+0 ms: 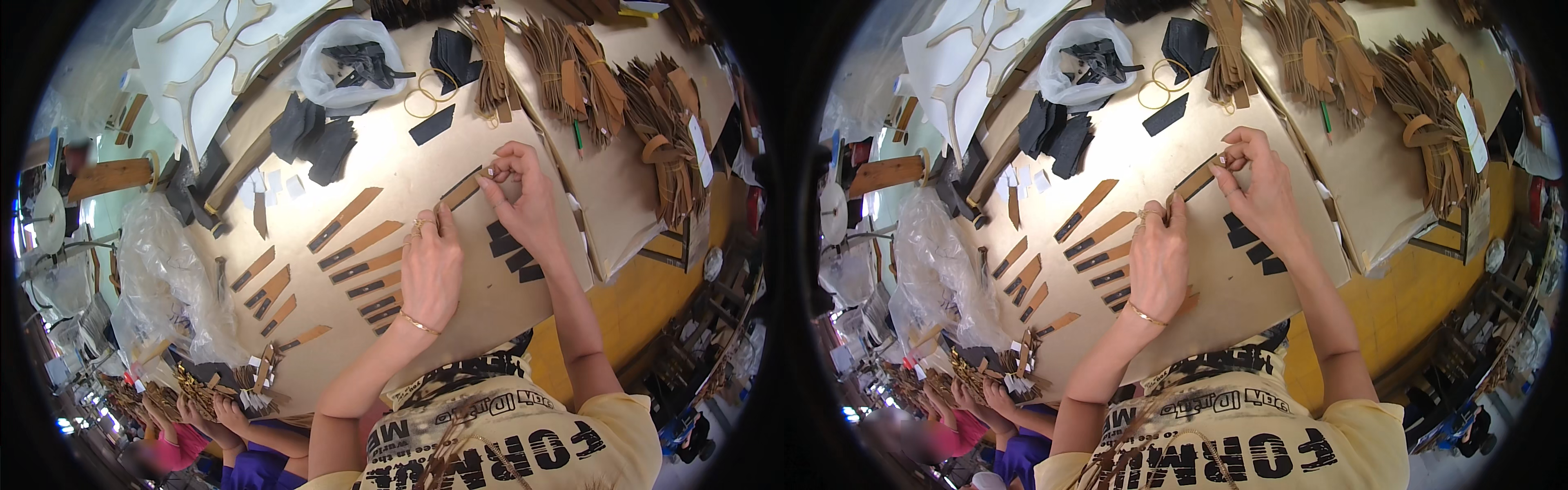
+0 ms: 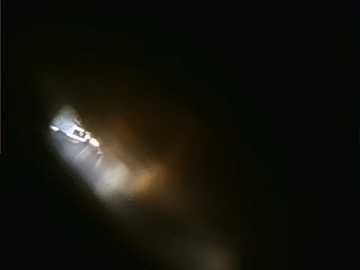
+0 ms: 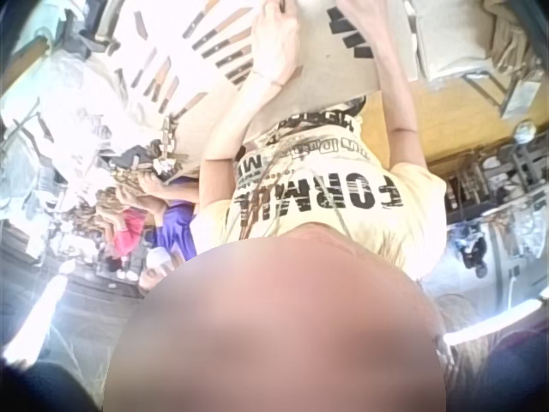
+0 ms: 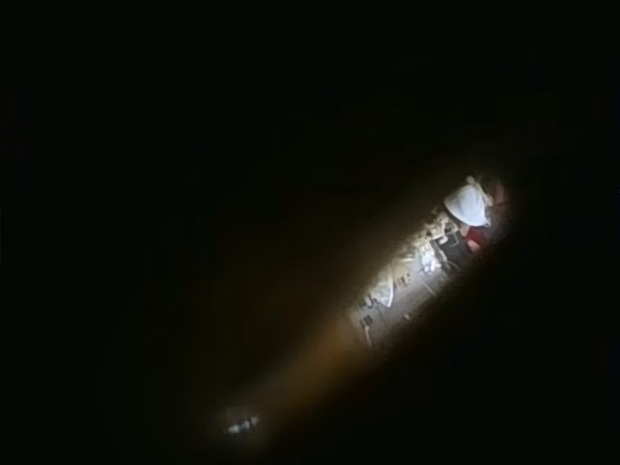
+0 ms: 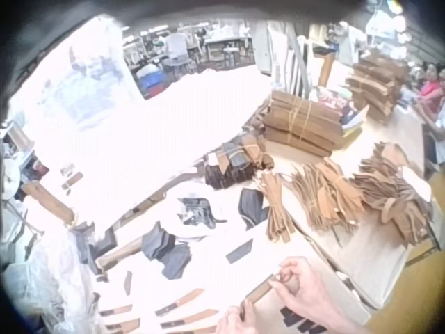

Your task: The person assembles small leather pieces by hand, aligning and pressing a dark strip onto a tan strip. They repeat this process with multiple pairs, arranging the finished units on the table.

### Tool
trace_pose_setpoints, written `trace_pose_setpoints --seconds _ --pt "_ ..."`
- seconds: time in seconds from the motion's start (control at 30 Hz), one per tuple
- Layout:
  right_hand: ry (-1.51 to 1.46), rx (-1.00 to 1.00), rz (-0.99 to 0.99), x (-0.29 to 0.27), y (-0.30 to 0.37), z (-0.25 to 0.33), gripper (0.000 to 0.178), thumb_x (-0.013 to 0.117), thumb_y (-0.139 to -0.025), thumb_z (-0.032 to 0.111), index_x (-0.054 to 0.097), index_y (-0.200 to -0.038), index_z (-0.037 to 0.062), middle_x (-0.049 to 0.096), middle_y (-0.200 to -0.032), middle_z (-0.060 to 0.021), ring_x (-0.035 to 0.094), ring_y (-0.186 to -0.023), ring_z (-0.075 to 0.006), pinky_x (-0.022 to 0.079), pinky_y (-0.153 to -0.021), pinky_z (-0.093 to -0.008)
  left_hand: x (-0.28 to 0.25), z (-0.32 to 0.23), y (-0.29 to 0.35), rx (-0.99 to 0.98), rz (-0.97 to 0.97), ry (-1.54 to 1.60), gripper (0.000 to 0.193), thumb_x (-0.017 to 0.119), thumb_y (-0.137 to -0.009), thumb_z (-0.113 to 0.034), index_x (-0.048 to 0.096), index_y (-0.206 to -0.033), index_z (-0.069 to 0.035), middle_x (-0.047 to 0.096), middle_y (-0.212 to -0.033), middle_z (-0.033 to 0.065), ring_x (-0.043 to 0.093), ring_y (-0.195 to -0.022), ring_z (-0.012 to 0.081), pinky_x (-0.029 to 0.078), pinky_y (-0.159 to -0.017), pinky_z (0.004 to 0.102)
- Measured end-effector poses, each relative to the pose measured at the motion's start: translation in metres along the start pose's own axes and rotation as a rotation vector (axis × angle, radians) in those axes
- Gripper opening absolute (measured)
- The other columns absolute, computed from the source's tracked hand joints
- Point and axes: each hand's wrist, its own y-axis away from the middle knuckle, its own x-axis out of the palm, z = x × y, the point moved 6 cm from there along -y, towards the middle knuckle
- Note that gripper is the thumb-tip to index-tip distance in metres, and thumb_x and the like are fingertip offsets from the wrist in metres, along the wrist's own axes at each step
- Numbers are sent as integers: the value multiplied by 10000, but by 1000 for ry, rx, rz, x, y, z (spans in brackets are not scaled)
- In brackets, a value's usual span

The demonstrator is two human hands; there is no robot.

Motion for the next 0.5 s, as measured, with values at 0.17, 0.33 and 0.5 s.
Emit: trace_pose_setpoints --seconds 0.17,0.33,0.5 --pt "-13 -11 -15 0 1 0 371 707 -851 22 499 -1159 23 631 -833 -93 607 -763 -207 504 -724 -342 -1 0 0 -17 22 22 444 577 -822 17 557 -1255 112 587 -1060 188 642 -912 277 530 -799 335" --pt "62 -95 -30 -1 3 3 292 694 -839 -7 557 -1094 29 620 -989 -123 598 -919 -251 505 -759 -348 -2 0 -1 -9 15 5 445 579 -814 17 557 -1247 115 585 -1046 182 644 -921 275 529 -803 333" --pt "385 -331 -16 -1 10 19 349 650 -784 -52 671 -1104 86 494 -1346 -184 548 -1124 -346 484 -896 -394 -1 6 -2 -17 12 134 413 586 -807 32 591 -1215 93 580 -1030 189 656 -867 302 544 -755 369"
